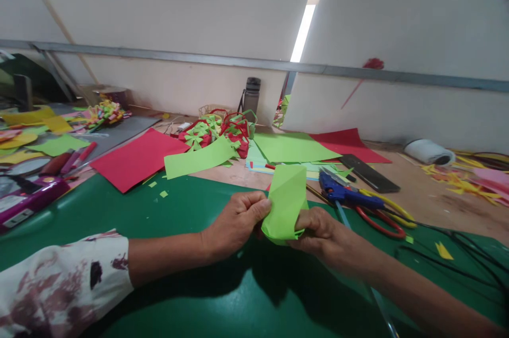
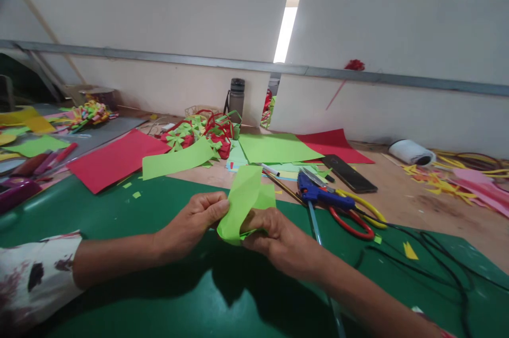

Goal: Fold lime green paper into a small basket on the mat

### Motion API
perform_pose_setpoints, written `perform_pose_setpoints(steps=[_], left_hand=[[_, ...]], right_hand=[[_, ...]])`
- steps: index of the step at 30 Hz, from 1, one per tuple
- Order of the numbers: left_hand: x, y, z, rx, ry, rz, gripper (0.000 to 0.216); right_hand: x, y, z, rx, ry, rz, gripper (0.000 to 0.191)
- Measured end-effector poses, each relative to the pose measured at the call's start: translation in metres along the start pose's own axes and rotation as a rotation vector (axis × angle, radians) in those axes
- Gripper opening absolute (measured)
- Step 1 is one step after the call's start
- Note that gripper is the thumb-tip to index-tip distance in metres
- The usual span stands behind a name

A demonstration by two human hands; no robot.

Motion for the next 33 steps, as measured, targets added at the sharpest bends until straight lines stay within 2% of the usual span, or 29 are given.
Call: perform_pose_setpoints(steps=[5,14,23,33], left_hand=[[0.0,-0.003,0.001,0.037,0.016,-0.017,0.04],[0.0,-0.007,0.002,0.021,-0.019,-0.041,0.04],[-0.005,-0.006,0.007,0.026,-0.033,-0.021,0.052],[-0.008,-0.001,-0.001,0.104,-0.042,0.01,0.04]], right_hand=[[0.002,-0.004,-0.002,0.01,-0.039,-0.003,0.021],[-0.003,-0.013,-0.007,0.03,-0.009,-0.021,0.026],[-0.001,-0.015,-0.007,0.154,-0.018,-0.043,0.025],[-0.002,-0.013,-0.006,0.121,-0.034,0.004,0.028]])
Point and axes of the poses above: each hand's wrist, its own x-axis towards the middle knuckle, its own y-axis out of the palm, z = x × y, the point moved 5 cm from there along x, towards the middle knuckle, and after that the axes turned 1 degree about x, right-handed, at the moved point
